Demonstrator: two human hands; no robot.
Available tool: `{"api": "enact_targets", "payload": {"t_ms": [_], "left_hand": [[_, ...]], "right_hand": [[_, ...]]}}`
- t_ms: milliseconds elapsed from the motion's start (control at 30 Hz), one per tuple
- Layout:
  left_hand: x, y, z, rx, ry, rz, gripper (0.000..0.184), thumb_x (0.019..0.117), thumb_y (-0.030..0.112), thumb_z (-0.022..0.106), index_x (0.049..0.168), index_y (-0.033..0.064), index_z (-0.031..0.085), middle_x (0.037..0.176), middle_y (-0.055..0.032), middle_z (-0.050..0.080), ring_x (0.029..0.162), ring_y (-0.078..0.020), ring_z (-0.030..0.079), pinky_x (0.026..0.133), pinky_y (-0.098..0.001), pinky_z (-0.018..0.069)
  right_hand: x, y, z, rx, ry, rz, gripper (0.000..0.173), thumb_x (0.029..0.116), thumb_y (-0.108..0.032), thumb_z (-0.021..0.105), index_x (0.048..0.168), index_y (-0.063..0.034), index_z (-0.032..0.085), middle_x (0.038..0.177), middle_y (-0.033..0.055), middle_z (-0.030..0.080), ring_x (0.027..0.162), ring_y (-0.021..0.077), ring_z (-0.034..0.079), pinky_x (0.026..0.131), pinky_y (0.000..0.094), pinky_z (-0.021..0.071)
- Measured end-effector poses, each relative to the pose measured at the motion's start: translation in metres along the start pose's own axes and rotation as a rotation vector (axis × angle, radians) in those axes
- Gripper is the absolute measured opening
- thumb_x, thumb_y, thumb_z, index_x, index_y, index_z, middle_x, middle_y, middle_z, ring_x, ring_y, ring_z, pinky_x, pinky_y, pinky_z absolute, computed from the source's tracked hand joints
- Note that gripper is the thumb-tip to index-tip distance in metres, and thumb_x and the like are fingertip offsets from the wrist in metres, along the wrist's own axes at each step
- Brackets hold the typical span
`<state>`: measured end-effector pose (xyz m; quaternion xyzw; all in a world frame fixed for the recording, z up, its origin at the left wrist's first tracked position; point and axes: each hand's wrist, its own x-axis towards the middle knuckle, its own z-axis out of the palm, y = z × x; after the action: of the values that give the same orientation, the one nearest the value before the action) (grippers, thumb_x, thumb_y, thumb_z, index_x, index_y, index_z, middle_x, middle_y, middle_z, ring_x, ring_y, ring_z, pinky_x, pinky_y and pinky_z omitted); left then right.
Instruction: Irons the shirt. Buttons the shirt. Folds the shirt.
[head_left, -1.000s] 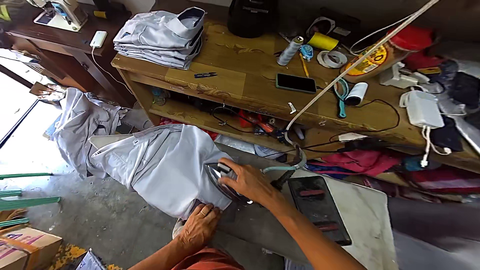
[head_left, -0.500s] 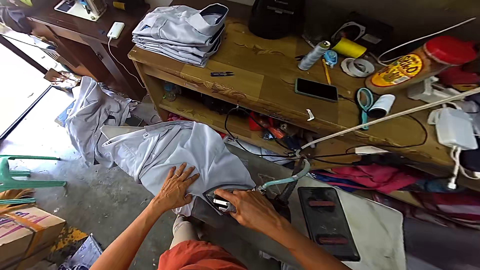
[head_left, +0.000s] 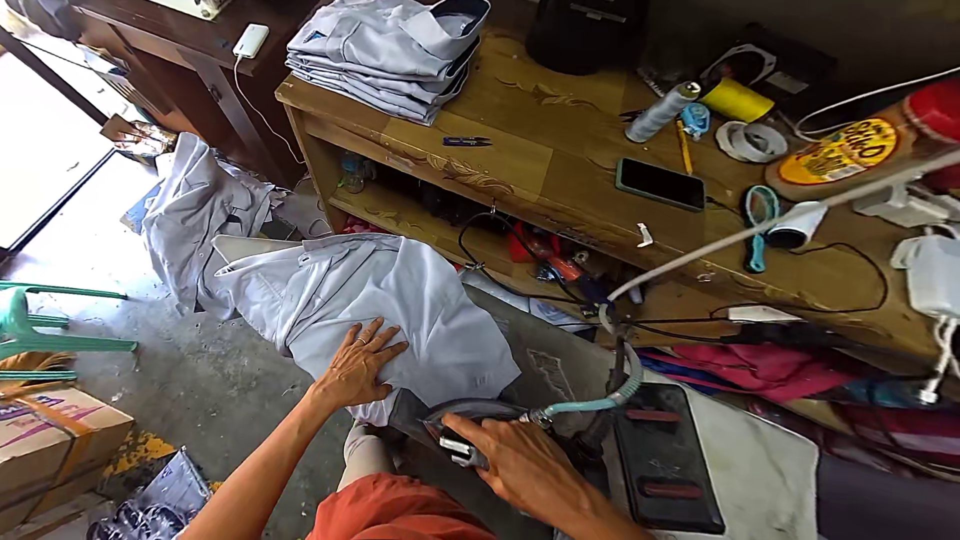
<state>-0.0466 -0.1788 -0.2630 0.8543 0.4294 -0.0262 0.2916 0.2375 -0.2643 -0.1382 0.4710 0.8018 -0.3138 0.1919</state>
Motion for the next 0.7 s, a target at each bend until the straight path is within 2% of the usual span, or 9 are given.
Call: {"api": "enact_targets", "payload": {"t_ms": [133, 167, 200, 267, 300, 333, 433, 533, 700], "left_hand": [[-0.006, 0.014, -0.007, -0.020, -0.003, -0.025, 0.078, 0.0849, 0.054, 0.070, 0.155, 0.0289, 0.047, 0.169, -0.0062, 0.029, 0.158, -0.0363, 0.017, 0.121, -0.0695, 0.0120], [-0.009, 0.021, -0.010, -0.021, 0.024, -0.019, 0.074, 0.0863, 0.055, 0.068, 0.153, 0.0270, 0.050, 0.167, -0.0082, 0.034, 0.156, -0.0362, 0.022, 0.122, -0.0676, 0.0150], [-0.013, 0.029, -0.009, -0.027, 0.102, 0.001, 0.067, 0.0881, 0.055, 0.067, 0.147, 0.0241, 0.057, 0.160, -0.0093, 0.045, 0.152, -0.0350, 0.033, 0.121, -0.0643, 0.0225], [-0.017, 0.052, 0.000, -0.040, 0.347, 0.082, 0.043, 0.0935, 0.044, 0.065, 0.124, 0.0147, 0.073, 0.129, -0.0109, 0.069, 0.127, -0.0329, 0.060, 0.109, -0.0565, 0.0437], [-0.018, 0.067, 0.010, -0.051, 0.439, 0.136, 0.032, 0.0947, 0.036, 0.065, 0.113, 0.0120, 0.076, 0.116, -0.0106, 0.073, 0.116, -0.0315, 0.066, 0.102, -0.0534, 0.0501], [-0.019, 0.082, 0.021, -0.058, 0.481, 0.202, 0.027, 0.0948, 0.031, 0.066, 0.110, 0.0117, 0.077, 0.112, -0.0096, 0.074, 0.111, -0.0299, 0.068, 0.098, -0.0509, 0.0534], [-0.019, 0.113, 0.066, -0.022, 0.476, 0.362, 0.030, 0.0953, 0.029, 0.064, 0.119, 0.0146, 0.075, 0.118, -0.0063, 0.072, 0.114, -0.0269, 0.066, 0.098, -0.0472, 0.0545], [-0.022, 0.111, 0.103, 0.031, 0.475, 0.382, 0.030, 0.0979, 0.028, 0.059, 0.122, 0.0157, 0.073, 0.124, -0.0030, 0.071, 0.120, -0.0237, 0.064, 0.105, -0.0445, 0.0511], [-0.029, 0.105, 0.112, 0.055, 0.484, 0.399, 0.030, 0.0999, 0.023, 0.055, 0.123, 0.0163, 0.073, 0.125, 0.0003, 0.071, 0.123, -0.0204, 0.062, 0.110, -0.0403, 0.0467]], "right_hand": [[-0.030, 0.019, 0.013, 0.049, 0.081, -0.013, 0.063, 0.0860, -0.022, 0.074, 0.144, -0.0354, 0.056, 0.081, 0.0136, 0.071, 0.072, 0.0368, 0.070, 0.061, 0.0558, 0.0541], [-0.038, 0.024, 0.013, 0.088, 0.108, 0.010, 0.062, 0.0847, -0.022, 0.075, 0.142, -0.0361, 0.058, 0.083, 0.0127, 0.073, 0.072, 0.0363, 0.071, 0.061, 0.0567, 0.0550], [-0.045, 0.028, 0.010, 0.132, 0.134, 0.044, 0.060, 0.0842, -0.023, 0.076, 0.141, -0.0364, 0.059, 0.084, 0.0119, 0.074, 0.073, 0.0359, 0.072, 0.062, 0.0577, 0.0553], [-0.054, 0.035, 0.003, 0.199, 0.213, 0.120, 0.060, 0.0833, -0.023, 0.076, 0.140, -0.0355, 0.061, 0.083, 0.0120, 0.074, 0.071, 0.0363, 0.072, 0.061, 0.0592, 0.0549], [-0.054, 0.038, -0.001, 0.222, 0.260, 0.155, 0.060, 0.0830, -0.023, 0.075, 0.140, -0.0344, 0.062, 0.081, 0.0130, 0.074, 0.070, 0.0371, 0.071, 0.061, 0.0600, 0.0544], [-0.051, 0.041, -0.005, 0.232, 0.306, 0.185, 0.060, 0.0831, -0.023, 0.075, 0.141, -0.0339, 0.062, 0.081, 0.0137, 0.073, 0.070, 0.0378, 0.071, 0.061, 0.0605, 0.0540], [-0.023, 0.050, -0.011, 0.209, 0.378, 0.215, 0.058, 0.0861, -0.025, 0.072, 0.143, -0.0326, 0.060, 0.088, 0.0150, 0.074, 0.077, 0.0390, 0.072, 0.066, 0.0611, 0.0544], [0.010, 0.054, -0.014, 0.171, 0.329, 0.216, 0.057, 0.0897, -0.027, 0.069, 0.145, -0.0340, 0.057, 0.099, 0.0152, 0.075, 0.087, 0.0393, 0.072, 0.072, 0.0608, 0.0547], [0.017, 0.054, -0.018, 0.191, 0.308, 0.280, 0.058, 0.0903, -0.026, 0.066, 0.147, -0.0333, 0.055, 0.096, 0.0168, 0.074, 0.086, 0.0404, 0.071, 0.073, 0.0600, 0.0538]]}}
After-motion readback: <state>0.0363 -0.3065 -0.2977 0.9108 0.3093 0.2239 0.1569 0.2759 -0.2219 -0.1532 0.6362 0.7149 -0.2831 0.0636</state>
